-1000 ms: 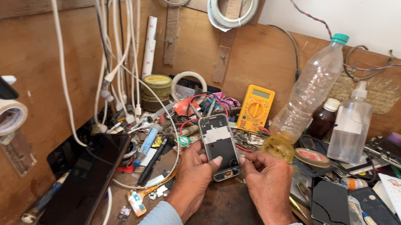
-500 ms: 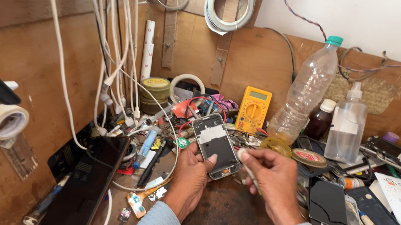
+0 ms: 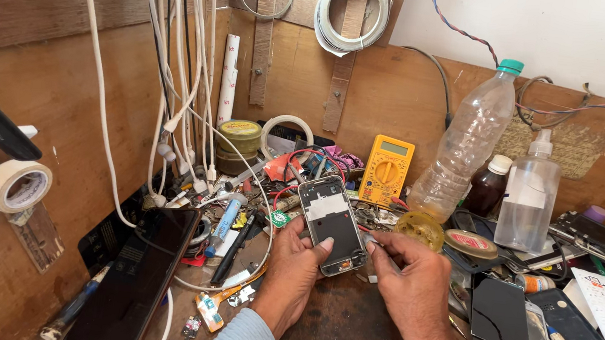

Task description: The person uses a small tool to pry and remove a white adhesive strip from the back of a disassembled smartphone. They continue to peel and lift the strip along the phone's edge while holding the device steady.

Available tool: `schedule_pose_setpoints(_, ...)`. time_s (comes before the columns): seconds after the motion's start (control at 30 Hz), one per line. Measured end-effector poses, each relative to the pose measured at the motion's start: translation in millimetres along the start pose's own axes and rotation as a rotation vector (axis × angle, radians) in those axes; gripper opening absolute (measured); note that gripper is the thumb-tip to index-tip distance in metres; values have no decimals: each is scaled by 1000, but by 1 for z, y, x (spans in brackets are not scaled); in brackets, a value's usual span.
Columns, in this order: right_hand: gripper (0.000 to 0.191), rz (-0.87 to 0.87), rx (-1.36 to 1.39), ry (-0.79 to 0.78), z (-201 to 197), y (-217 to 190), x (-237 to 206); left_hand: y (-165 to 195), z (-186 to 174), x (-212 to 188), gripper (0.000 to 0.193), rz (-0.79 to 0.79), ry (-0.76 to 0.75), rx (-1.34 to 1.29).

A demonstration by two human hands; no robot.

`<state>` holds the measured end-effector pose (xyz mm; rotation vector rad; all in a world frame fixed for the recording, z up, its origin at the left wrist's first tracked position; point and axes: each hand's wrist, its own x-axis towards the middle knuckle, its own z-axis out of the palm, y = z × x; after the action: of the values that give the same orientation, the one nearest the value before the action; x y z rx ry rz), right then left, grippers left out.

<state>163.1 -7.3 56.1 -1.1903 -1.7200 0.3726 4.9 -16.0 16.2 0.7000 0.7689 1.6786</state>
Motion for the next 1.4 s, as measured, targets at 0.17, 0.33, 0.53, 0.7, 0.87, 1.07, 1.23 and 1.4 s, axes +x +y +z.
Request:
schedule_pose_setpoints(0.17, 19, -90, -55, 6, -1, -5, -2, -1, -2, 0, 47, 27, -11, -15)
schedule_pose_setpoints(0.33, 18, -144, -72, 28, -1, -8, -4, -2, -1, 0, 48, 42, -10, -7)
schedule_pose_setpoints(0.53, 20, -83, -81, 13, -1, -11, -4, 0, 1, -1, 48, 31, -7, 0)
schedule_pose_setpoints(0.7, 21, -89, -89, 7, 0, -13, -6, 1, 3, -1, 47, 27, 11, 50)
schedule_pose_setpoints(0.87, 22, -144, -132, 36, 0, -15, -7, 0, 2, -2, 49, 45, -1, 81)
schedule_pose_setpoints(1.07, 21, -157, -162, 51, 2, -21, -9, 1, 2, -2, 51, 12, 5, 66)
schedule_pose_setpoints(1.23, 18, -127, -205, 46, 3, -24, -11, 0, 1, -2, 52, 3, 2, 68)
schedule_pose_setpoints(1.4, 17, -160, -162, 78, 4, -23, -11, -1, -1, -1, 50, 40, -12, 82)
